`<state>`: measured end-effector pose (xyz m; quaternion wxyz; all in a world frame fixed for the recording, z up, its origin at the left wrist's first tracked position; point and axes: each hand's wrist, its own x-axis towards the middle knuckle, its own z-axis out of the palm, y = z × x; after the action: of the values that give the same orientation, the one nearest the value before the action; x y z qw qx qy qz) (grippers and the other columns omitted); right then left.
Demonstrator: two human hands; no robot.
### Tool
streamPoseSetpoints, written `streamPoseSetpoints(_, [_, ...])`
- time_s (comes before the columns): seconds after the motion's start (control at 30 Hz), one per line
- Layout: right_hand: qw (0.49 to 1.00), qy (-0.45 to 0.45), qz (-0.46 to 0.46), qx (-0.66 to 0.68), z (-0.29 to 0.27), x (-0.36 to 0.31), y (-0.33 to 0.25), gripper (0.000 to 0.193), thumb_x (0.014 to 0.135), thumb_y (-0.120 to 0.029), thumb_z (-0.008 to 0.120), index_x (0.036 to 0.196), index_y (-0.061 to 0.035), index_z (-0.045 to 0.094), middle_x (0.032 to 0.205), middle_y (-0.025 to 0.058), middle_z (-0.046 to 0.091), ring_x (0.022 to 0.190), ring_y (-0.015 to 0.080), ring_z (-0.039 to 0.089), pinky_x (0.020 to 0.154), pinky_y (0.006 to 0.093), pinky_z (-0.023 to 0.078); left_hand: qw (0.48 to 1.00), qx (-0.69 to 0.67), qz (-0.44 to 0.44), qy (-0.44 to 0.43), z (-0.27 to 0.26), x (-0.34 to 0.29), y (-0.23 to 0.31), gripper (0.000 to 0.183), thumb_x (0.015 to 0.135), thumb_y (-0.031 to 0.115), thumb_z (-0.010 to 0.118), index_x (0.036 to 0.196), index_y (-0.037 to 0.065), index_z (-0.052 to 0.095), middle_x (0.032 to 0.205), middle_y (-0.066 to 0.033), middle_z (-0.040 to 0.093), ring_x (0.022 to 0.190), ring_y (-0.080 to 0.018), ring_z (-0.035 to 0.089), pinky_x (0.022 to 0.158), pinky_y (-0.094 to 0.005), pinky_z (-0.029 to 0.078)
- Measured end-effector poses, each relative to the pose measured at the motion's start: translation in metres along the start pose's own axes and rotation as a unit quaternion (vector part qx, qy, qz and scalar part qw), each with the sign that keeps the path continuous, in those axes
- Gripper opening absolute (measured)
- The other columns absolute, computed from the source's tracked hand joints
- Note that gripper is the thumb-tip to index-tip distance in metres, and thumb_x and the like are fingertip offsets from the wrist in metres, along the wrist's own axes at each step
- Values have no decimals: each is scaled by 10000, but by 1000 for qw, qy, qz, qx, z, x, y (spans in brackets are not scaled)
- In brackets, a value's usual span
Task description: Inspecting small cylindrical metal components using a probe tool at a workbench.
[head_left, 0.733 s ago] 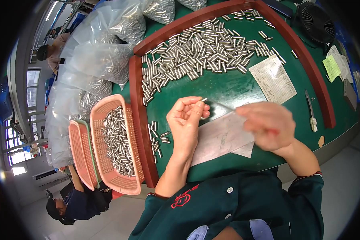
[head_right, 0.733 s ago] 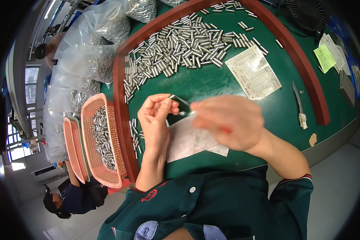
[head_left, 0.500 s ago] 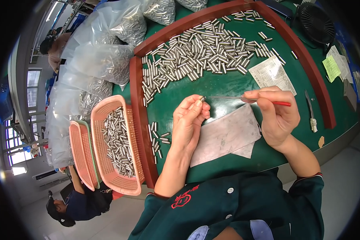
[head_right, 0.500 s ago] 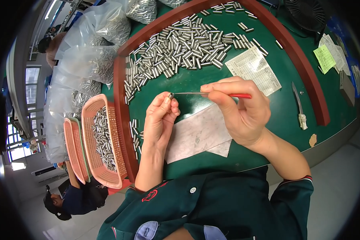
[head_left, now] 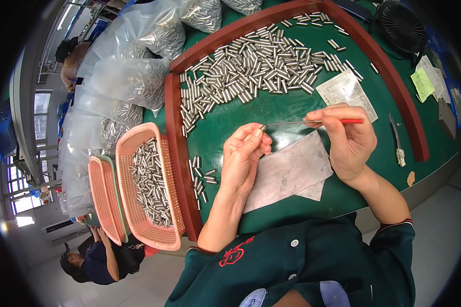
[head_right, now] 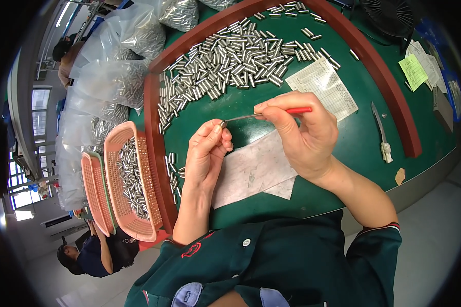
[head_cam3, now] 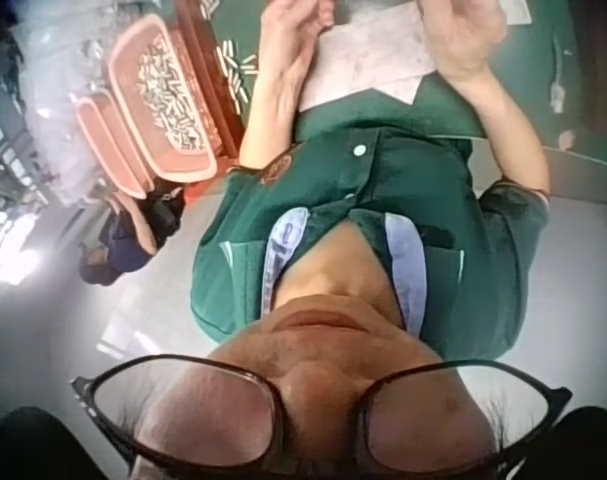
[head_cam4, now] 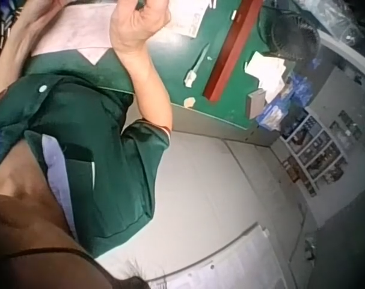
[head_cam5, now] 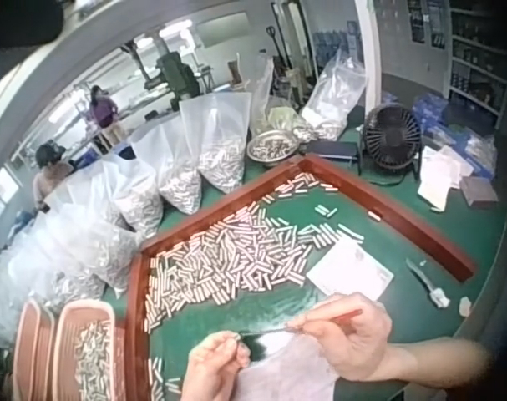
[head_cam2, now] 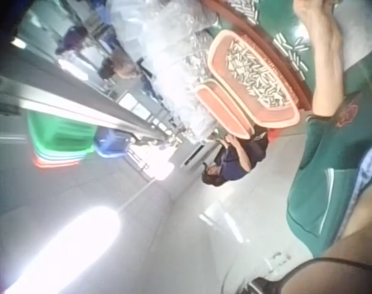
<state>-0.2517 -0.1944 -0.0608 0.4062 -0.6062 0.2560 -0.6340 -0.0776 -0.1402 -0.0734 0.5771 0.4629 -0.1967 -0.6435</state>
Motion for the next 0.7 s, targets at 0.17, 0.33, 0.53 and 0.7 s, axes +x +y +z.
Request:
streamPoseSetpoints(0.17, [993, 6, -120, -10, -5, 10, -3, 76, 820, 26, 550, 876, 35, 499, 788, 154, 618, 704, 191, 604, 593, 249, 501, 1000, -13, -6, 6, -3, -2, 2, 124, 858, 115, 526, 916, 10, 559, 721, -60, 570, 613, -117, 508, 590, -240, 426])
streamPoseSetpoints(0.33, [996, -28, -87, -18, -3, 6, -2, 104, 796, 31, 581, 853, 28, 494, 751, 139, 620, 659, 189, 602, 547, 248, 487, 1000, -11, -10, 3, -3, 0, 0, 123, 863, 115, 518, 911, 10, 561, 719, -59, 570, 608, -116, 506, 586, -238, 424])
streamPoseSetpoints(0.53, [996, -43, -72, -40, -1, 4, -4, 133, 770, 26, 615, 833, 11, 500, 720, 117, 626, 621, 187, 604, 523, 243, 474, 1000, 11, 5, 10, -2, -1, 0, 115, 861, 109, 523, 909, 11, 560, 721, -56, 569, 613, -113, 506, 592, -238, 426])
streamPoseSetpoints(0.7, [991, -72, -97, -58, -2, 5, -5, 145, 747, 21, 636, 842, 8, 527, 730, 128, 625, 620, 201, 608, 514, 249, 475, 997, 64, 39, 22, 2, -3, 1, 100, 843, 64, 546, 915, -5, 557, 729, -81, 602, 623, -119, 553, 608, -230, 455])
